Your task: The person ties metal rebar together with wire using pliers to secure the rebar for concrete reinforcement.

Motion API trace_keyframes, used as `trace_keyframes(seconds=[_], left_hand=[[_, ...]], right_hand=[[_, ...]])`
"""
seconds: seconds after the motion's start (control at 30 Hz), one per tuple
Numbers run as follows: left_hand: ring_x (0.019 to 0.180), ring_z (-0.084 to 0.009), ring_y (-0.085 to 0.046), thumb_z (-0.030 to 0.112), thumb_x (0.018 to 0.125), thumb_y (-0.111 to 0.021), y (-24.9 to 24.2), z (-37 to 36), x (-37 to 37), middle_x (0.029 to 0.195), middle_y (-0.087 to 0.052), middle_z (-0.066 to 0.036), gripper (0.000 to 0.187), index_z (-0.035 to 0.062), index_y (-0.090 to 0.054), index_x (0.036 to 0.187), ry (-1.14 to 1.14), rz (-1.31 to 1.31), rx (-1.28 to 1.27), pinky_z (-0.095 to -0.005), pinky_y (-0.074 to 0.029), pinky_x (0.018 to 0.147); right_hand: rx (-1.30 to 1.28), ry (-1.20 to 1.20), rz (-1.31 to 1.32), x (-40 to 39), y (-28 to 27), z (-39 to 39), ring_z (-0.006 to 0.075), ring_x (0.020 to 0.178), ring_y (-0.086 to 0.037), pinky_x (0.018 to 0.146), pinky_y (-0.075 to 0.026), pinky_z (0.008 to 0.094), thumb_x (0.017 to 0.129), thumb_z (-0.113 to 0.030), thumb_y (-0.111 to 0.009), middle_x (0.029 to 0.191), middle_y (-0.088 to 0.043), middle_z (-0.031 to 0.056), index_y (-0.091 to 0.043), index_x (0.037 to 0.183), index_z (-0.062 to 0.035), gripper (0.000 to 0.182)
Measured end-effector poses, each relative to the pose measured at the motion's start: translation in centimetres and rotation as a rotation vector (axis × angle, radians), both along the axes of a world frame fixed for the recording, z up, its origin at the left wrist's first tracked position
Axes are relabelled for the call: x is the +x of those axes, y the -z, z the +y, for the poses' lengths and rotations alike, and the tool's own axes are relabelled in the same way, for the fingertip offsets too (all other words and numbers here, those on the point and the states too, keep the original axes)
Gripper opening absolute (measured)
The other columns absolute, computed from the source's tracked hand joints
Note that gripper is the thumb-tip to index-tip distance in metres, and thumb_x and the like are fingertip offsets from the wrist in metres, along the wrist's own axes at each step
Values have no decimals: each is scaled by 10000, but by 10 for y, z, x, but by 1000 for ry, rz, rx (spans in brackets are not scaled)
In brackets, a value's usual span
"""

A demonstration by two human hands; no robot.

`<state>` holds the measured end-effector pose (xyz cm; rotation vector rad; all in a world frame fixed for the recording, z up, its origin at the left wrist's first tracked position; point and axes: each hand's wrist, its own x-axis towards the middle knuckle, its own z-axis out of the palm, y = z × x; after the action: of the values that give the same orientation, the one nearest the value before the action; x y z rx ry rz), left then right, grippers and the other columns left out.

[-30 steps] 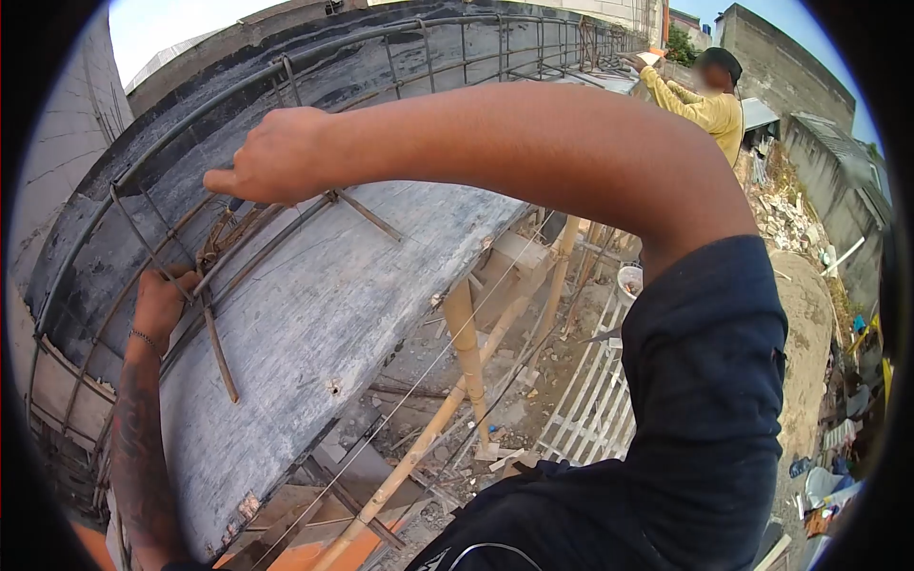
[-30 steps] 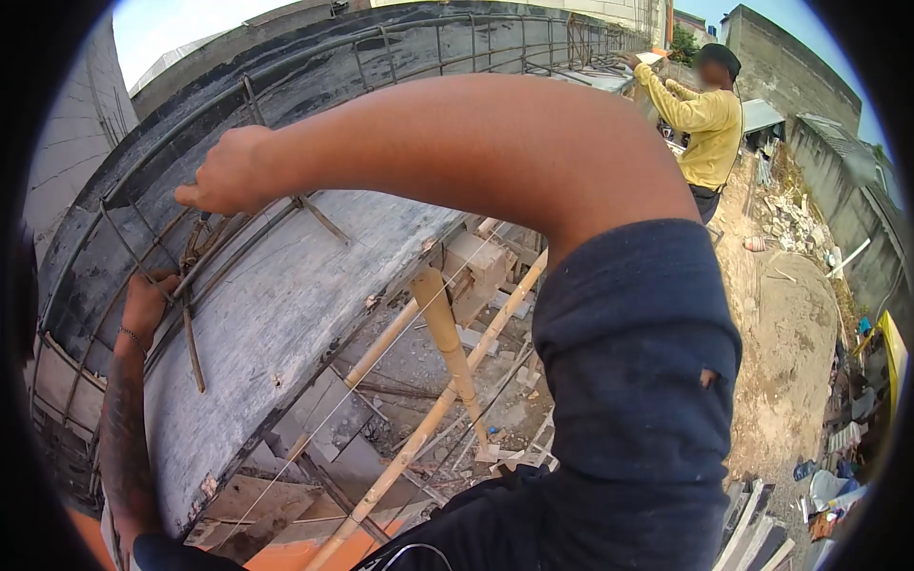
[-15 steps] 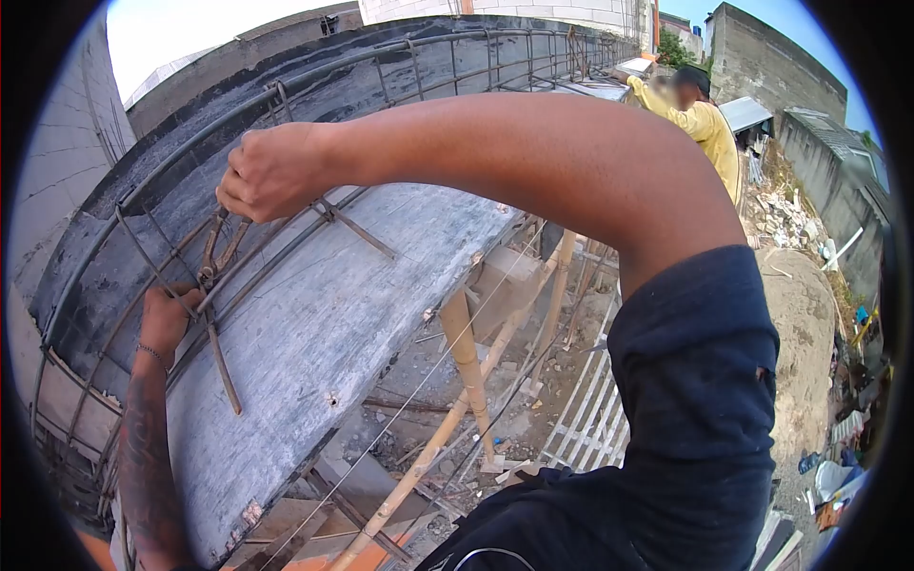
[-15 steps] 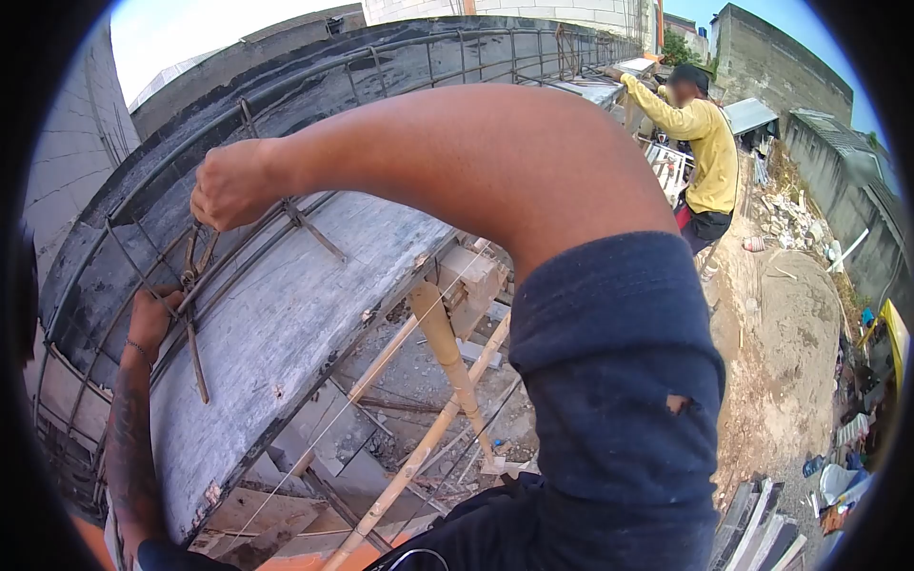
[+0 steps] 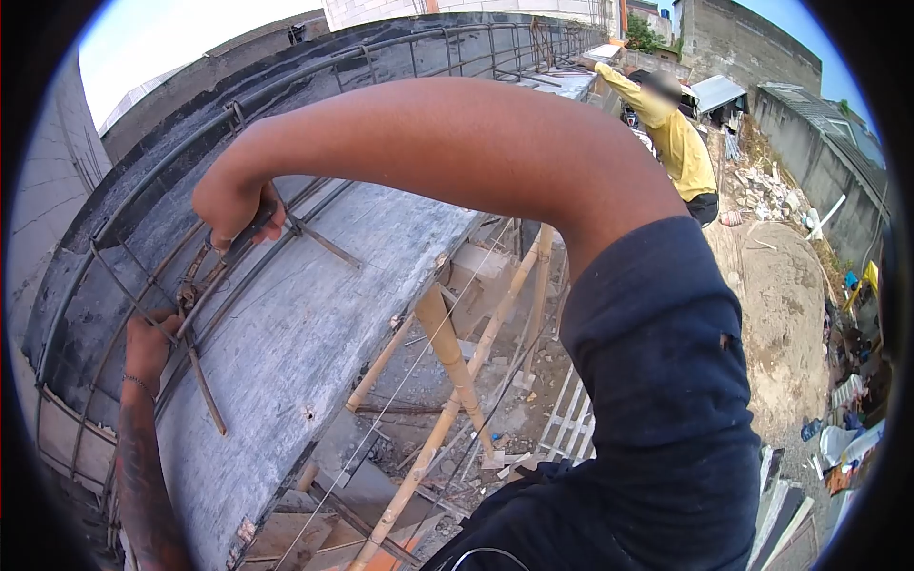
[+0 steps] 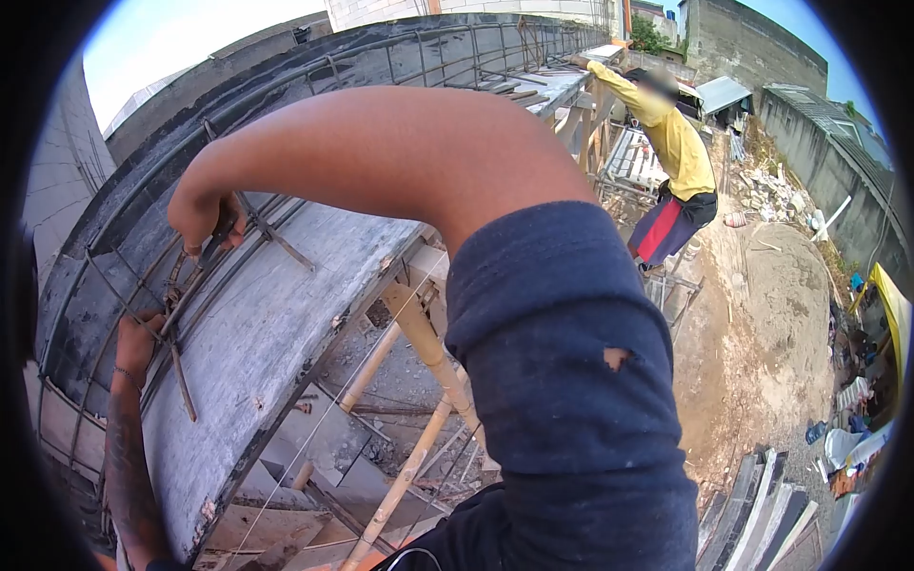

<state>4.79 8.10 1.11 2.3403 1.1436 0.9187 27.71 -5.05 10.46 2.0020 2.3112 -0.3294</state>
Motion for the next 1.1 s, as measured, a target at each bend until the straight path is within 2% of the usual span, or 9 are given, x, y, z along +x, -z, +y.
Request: trace_keyframes(seconds=[0.13, 0.2, 0.37, 0.43, 0.73, 0.8, 0.9, 1.0, 1.1], left_hand=[[648, -104, -510, 148, 761, -620, 1, 1, -3, 680, -588, -30, 237, -72, -679, 826, -4, 29, -2, -280, -411, 613], [676, -110, -534, 148, 761, -619, -3, 0, 0, 713, -616, -43, 243, -69, -687, 847, 8, 57, -30, -279, -427, 648], [701, -158, -584, 198, 751, -696, -1, 2, -2, 758, -661, -108, 290, -71, -695, 860, -11, 21, -46, -303, -464, 671], [697, -188, -599, 238, 737, -727, 0, 5, -2, 766, -668, -135, 319, -55, -700, 860, -75, 52, -20, -326, -477, 678], [721, -203, -629, 249, 731, -737, 0, 8, 0, 774, -679, -139, 301, -24, -715, 855, -99, 75, -60, -335, -488, 704], [719, -205, -624, 244, 734, -738, 1, 11, -1, 776, -680, -134, 296, -21, -717, 863, -66, 73, -61, -331, -486, 702], [756, -168, -594, 126, 769, -678, -3, 2, 1, 853, -681, -119, 268, -72, -687, 949, -76, 66, -111, -288, -471, 710], [756, -166, -595, 120, 769, -674, -4, -3, 2, 850, -681, -119, 263, -69, -688, 952, -61, 34, -119, -288, -472, 709], [751, -166, -596, 123, 771, -675, -2, -1, 2, 845, -682, -121, 261, -68, -689, 948, -63, 24, -119, -291, -474, 706]], right_hand=[[326, -217, -116, 1, 13, -14, 247, 776, -663, 672, -548, 408, 949, -251, -448, 823, -639, 152, -540, 1098, 13, 317], [756, -444, -563, 2, 28, -7, 298, 850, -655, 709, -528, 431, 907, -172, -468, 890, -655, 178, -505, 1197, -47, 318], [604, -358, -773, -9, 29, -26, 274, 808, -655, 667, -521, 372, 741, -156, -643, 964, -630, 162, -448, 1246, -65, 549], [726, -342, -930, -12, 40, -11, 182, 791, -656, 584, -522, 308, 783, -104, -655, 1015, -605, 129, -449, 1255, -99, 514], [1316, -550, -1257, 3, 27, 6, 219, 660, -647, 634, -512, 332, 866, -254, -587, 915, -643, 76, -602, 1138, -69, 329], [651, -273, -818, -4, 17, -8, 198, 532, -592, 600, -507, 375, 932, -349, -508, 703, -637, 85, -630, 928, -20, 351], [297, -30, -152, 2, 16, 2, 176, 499, -580, 554, -508, 336, 959, -392, -456, 544, -587, 82, -615, 820, 24, 467], [134, 159, 156, -1, 0, 6, 172, 456, -561, 495, -498, 301, 959, -411, -444, 566, -591, 116, -589, 741, 41, 523], [206, 67, 110, 1, 1, -2, 193, 481, -602, 448, -491, 318, 860, -303, -635, 621, -597, 154, -536, 894, 70, 388]])
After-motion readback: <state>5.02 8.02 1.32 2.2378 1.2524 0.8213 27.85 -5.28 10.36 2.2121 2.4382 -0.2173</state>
